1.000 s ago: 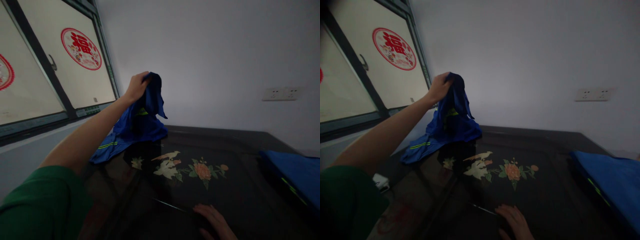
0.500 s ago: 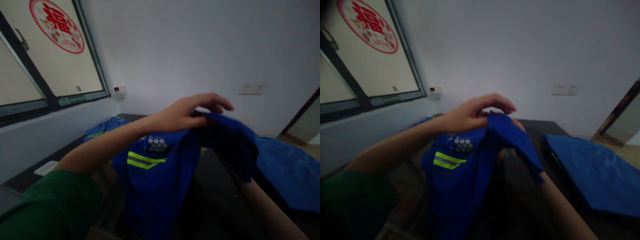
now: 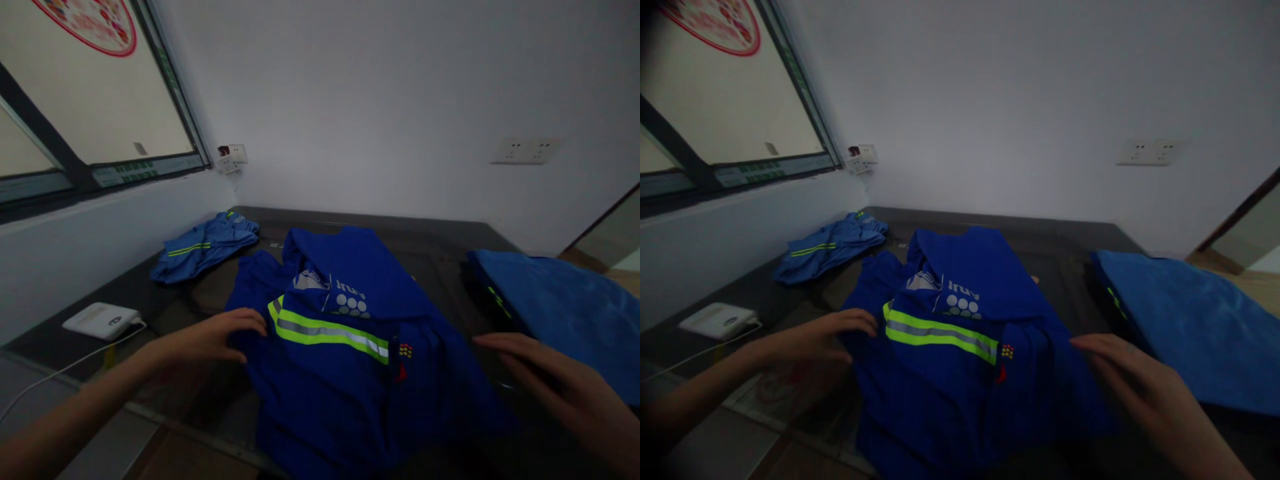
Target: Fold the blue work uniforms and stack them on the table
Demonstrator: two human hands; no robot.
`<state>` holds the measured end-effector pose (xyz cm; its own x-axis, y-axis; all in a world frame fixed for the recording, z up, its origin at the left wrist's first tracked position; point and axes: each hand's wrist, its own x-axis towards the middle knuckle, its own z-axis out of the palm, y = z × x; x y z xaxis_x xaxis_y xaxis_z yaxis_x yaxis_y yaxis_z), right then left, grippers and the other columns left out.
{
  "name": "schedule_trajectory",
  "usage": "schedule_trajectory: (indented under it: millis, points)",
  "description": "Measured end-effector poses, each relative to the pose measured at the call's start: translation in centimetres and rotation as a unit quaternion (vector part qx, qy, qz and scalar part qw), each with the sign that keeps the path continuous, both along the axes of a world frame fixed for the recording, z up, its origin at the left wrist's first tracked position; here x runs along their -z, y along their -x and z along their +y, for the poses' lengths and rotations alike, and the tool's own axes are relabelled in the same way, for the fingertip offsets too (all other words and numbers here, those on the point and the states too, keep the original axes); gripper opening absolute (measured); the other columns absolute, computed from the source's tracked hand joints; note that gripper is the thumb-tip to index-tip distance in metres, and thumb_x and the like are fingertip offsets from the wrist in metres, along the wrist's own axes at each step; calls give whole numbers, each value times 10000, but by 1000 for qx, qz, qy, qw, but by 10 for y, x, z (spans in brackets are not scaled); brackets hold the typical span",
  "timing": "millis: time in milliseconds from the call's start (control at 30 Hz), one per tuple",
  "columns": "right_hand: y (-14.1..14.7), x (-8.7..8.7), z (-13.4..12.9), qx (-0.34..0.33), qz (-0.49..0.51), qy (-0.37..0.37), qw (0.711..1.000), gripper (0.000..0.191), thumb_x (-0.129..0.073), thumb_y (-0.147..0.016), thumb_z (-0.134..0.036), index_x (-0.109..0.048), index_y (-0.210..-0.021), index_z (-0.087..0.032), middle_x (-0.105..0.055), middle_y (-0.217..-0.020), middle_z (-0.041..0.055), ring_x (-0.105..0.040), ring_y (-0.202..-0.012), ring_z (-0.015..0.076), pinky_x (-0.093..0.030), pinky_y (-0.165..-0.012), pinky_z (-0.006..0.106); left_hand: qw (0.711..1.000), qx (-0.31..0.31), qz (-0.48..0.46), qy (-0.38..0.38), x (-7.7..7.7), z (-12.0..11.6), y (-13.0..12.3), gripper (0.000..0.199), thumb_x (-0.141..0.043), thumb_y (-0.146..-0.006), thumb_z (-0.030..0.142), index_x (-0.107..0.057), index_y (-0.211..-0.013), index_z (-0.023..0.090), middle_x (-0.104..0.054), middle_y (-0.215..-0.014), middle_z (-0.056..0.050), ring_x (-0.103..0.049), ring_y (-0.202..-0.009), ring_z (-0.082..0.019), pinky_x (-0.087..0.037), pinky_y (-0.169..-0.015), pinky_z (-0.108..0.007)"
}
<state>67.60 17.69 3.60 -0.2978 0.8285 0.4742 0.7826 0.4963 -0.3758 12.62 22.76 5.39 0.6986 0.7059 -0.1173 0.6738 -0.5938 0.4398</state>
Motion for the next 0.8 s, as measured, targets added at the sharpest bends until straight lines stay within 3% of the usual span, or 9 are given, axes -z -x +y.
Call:
schedule_trajectory:
  millis: [100,200,333,433,500,567,667,733,800]
  points:
    - [60,-4,-33,-156,-67,-30,985,401,-501,-904,-249,-590,-1270,-386,-668,-1220,8,-664,-1062,204,-591,-838,295,996,54,51,-43,26,-21,1,614,-682,-773,180,-509,-1339,342,-482,-1418,-50,-461,-1294,-248,-378,-1092,-387]
    - [107,11,-35,-280,-175,-36,943,443,-524,-898,-189,-566,-1302,-366,-636,-1280,-13,-598,-1176,208,-513,-993,370,984,101,97,-107,45,-21,1,604,-588,-817,121,-479,-1370,340,-502,-1399,-69,-465,-1290,-252,-324,-1127,-443]
    - [121,45,-9,-263,-211,-49,940,340,-534,-900,-153,-638,-1190,-297,-646,-1260,8,-576,-1193,219,-418,-1069,478,974,92,98,-184,65,-8,4,343,-451,-930,165,-600,-1214,285,-608,-1265,-71,-542,-1196,-227,-389,-1073,-408]
    - [116,60,-3,-232,-193,-21,953,270,-519,-893,-134,-668,-1080,-262,-655,-1229,26,-588,-1160,211,-402,-1073,484,982,63,55,-169,66,-9,-3,287,-375,-972,201,-648,-1053,234,-674,-1111,-63,-618,-1049,-186,-474,-945,-306]
    - [111,56,-8,-227,-168,36,959,233,-487,-897,-127,-671,-984,-241,-682,-1133,35,-620,-1082,201,-429,-1045,467,992,51,22,-115,54,-15,-15,293,-360,-980,225,-651,-1012,216,-695,-1015,-55,-651,-932,-164,-498,-836,-249]
    - [104,39,-17,-227,-124,130,957,222,-452,-914,-150,-655,-930,-238,-696,-1003,31,-652,-952,181,-510,-941,399,998,45,-7,-46,30,-25,-29,302,-361,-984,265,-657,-1012,216,-705,-952,-41,-659,-858,-156,-496,-778,-229]
    - [81,-4,-29,-201,-30,270,941,200,-457,-938,-318,-648,-957,-266,-696,-927,26,-665,-839,183,-572,-747,308,998,1,-57,37,-19,-36,-48,332,-390,-972,397,-678,-1025,241,-714,-938,-18,-650,-842,-170,-497,-797,-250]
    - [64,-37,-27,-163,38,312,935,290,-469,-915,-488,-659,-966,-275,-700,-924,39,-673,-817,205,-582,-694,308,987,-76,-118,77,-48,-31,-59,383,-427,-931,514,-685,-1030,249,-713,-964,-12,-645,-868,-193,-511,-804,-272]
    - [50,-62,-13,-115,99,315,937,413,-449,-882,-606,-661,-971,-264,-698,-900,49,-673,-786,215,-580,-668,318,962,-155,-185,127,-63,-16,-68,448,-459,-880,598,-676,-1053,246,-711,-990,-17,-645,-900,-215,-527,-795,-289]
